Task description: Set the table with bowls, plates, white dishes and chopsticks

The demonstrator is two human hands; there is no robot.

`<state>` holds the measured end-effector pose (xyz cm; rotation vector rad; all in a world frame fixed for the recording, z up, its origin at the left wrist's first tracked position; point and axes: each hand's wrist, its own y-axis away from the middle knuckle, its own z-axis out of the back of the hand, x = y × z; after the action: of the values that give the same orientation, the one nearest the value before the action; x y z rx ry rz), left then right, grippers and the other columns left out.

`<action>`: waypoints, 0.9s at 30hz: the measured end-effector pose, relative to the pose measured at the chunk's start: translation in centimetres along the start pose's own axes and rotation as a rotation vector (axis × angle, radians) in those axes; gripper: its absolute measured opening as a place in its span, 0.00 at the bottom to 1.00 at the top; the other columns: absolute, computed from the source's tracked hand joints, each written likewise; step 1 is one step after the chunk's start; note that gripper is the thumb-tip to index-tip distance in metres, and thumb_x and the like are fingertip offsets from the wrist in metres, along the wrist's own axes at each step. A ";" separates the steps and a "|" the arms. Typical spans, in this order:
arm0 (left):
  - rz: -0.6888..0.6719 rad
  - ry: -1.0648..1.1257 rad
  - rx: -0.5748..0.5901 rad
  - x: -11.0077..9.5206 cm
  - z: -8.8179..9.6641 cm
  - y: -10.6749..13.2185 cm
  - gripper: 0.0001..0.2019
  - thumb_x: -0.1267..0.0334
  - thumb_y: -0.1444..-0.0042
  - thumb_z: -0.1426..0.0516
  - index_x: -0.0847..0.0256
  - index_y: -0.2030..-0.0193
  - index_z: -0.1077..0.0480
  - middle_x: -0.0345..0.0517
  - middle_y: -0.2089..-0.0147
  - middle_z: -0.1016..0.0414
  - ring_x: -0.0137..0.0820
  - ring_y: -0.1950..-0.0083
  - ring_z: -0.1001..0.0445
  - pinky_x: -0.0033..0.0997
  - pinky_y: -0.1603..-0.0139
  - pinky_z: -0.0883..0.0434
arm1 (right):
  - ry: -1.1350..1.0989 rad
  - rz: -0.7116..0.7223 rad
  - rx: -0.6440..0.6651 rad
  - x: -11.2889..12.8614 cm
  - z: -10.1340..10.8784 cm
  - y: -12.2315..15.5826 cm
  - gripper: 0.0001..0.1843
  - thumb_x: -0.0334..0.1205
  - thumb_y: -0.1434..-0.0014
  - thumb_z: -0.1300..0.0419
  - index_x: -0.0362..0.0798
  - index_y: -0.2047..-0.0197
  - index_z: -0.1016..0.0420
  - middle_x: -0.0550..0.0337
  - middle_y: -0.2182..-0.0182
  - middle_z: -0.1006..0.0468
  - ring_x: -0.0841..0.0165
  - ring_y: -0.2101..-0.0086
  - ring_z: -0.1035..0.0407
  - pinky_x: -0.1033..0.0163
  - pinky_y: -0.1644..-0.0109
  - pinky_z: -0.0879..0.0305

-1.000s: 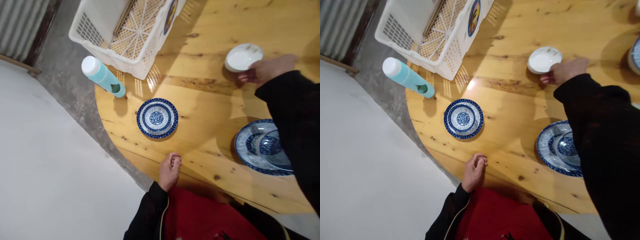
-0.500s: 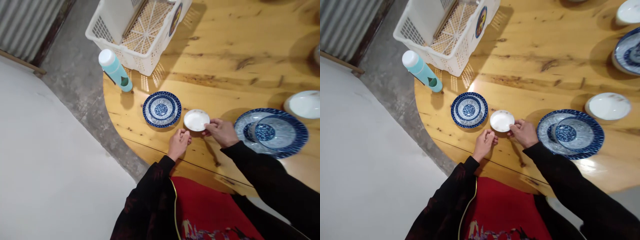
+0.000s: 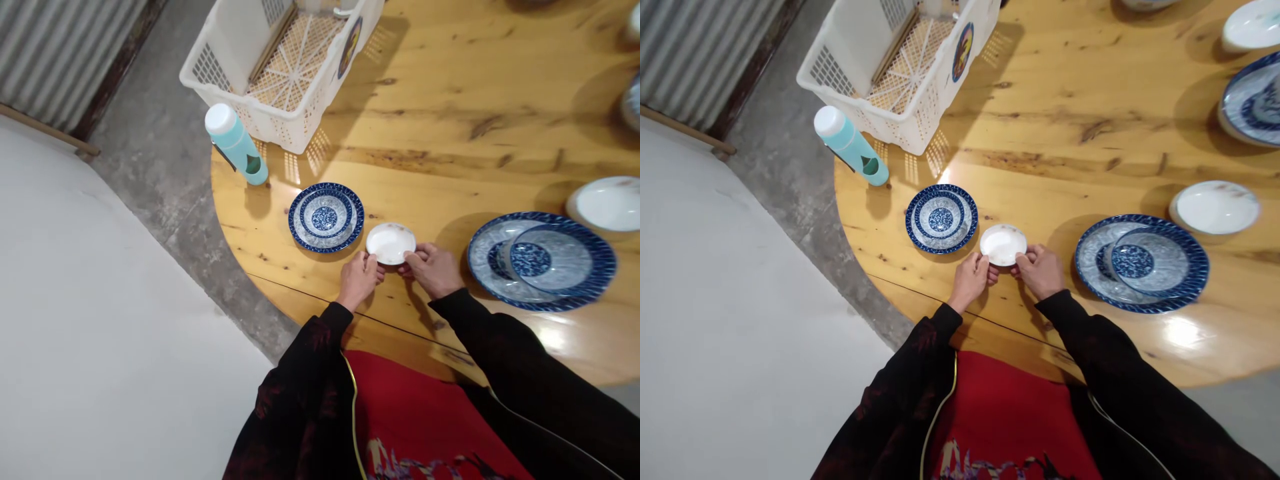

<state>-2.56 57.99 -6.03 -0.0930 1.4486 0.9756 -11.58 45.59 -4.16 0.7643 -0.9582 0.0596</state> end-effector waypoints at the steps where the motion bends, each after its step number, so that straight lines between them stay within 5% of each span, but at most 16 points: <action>1: 0.002 -0.003 0.002 0.0 0.0 -0.1 0.13 0.55 0.30 0.50 0.57 0.66 0.38 0.44 0.69 0.18 0.30 0.71 0.19 0.33 0.58 0.21 | 0.012 0.000 -0.004 0.1 0.0 0.0 0.04 0.34 0.44 0.40 0.47 0.63 0.30 0.57 0.79 0.22 0.63 0.79 0.24 0.66 0.77 0.27; 9: 0.010 0.082 0.022 0.2 0.0 -0.3 0.13 0.56 0.30 0.49 0.58 0.66 0.37 0.44 0.70 0.20 0.30 0.72 0.20 0.27 0.70 0.24 | -0.048 0.020 0.006 -0.4 0.1 -0.3 0.05 0.35 0.46 0.39 0.47 0.63 0.29 0.59 0.80 0.23 0.64 0.80 0.25 0.66 0.78 0.27; 27: 0.044 0.149 0.029 -0.3 0.0 -0.1 0.12 0.56 0.31 0.48 0.59 0.65 0.37 0.44 0.69 0.21 0.29 0.72 0.21 0.28 0.69 0.22 | -0.005 0.094 0.042 -1.5 0.4 -0.7 0.07 0.39 0.43 0.38 0.48 0.60 0.29 0.60 0.78 0.22 0.63 0.79 0.25 0.65 0.77 0.28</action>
<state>-2.44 57.78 -5.83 -0.1150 1.6069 1.0003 -12.45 45.23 -5.56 0.7583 -0.9995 0.1606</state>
